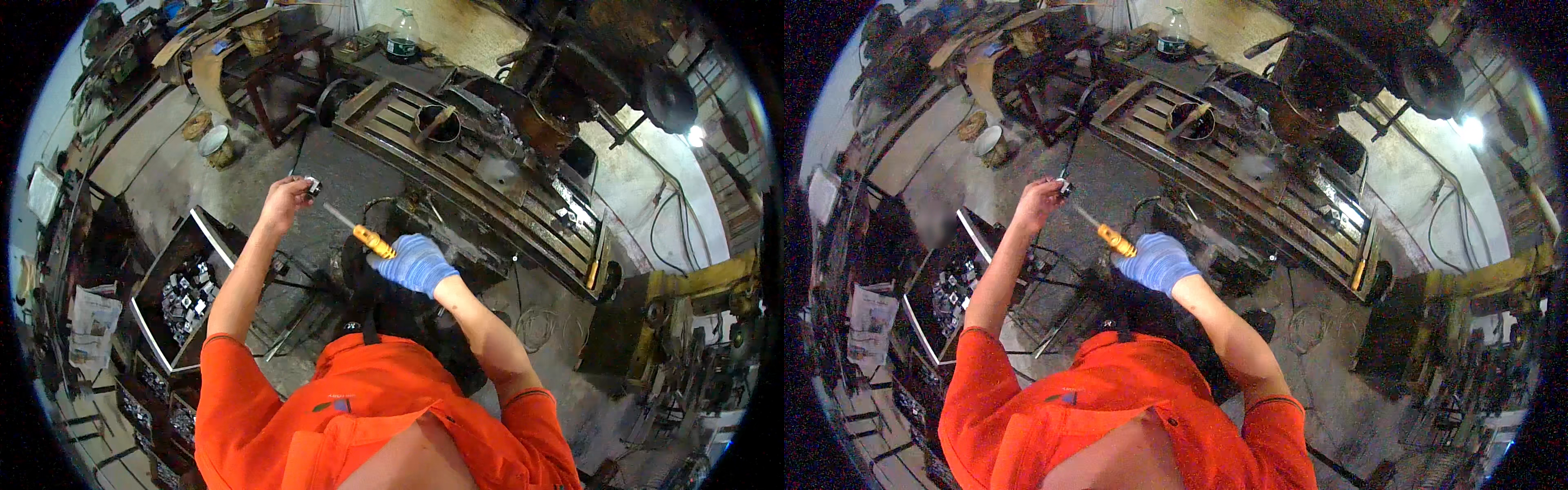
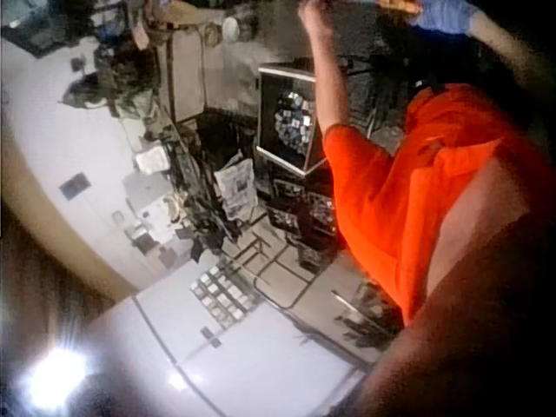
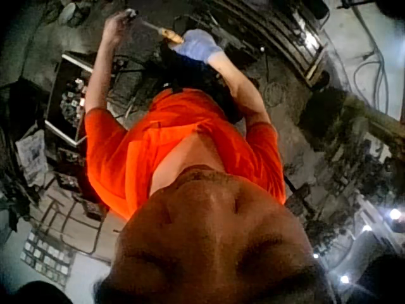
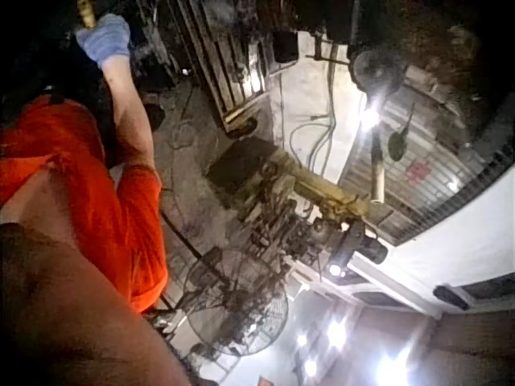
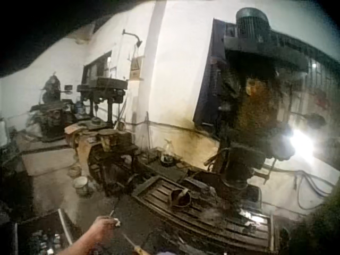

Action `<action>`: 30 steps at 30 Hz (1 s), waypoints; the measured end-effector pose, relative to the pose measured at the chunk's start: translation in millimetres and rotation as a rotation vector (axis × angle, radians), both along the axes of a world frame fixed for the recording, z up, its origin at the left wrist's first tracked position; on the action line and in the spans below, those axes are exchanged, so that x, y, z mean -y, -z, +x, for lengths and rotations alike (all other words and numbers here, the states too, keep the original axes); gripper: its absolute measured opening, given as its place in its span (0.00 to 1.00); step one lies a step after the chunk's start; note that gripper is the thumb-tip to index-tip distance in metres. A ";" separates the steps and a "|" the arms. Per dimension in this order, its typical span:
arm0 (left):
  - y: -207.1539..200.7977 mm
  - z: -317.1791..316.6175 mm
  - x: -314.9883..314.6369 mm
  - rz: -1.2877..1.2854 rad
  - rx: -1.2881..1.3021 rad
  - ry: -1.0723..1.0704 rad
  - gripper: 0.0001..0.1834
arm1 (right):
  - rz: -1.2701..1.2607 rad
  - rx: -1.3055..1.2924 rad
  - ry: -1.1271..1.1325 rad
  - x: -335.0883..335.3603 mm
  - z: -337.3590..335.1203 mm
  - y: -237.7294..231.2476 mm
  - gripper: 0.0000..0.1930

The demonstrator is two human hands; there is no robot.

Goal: The person operates a drilling machine to process small metal components, picking them from a container, positioning them on the machine bed, and using a handheld tool to apply pressure during the drilling process.

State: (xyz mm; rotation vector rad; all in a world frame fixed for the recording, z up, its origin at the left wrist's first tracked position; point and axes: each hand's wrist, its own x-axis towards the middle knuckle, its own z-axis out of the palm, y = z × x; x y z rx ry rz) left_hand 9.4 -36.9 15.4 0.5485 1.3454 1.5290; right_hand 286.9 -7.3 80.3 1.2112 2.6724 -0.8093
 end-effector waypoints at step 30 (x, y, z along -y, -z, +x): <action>-28.8 266.4 -240.5 0.437 -1.519 0.452 0.10 | 0.111 -0.230 0.675 -113.8 237.4 -7.7 0.27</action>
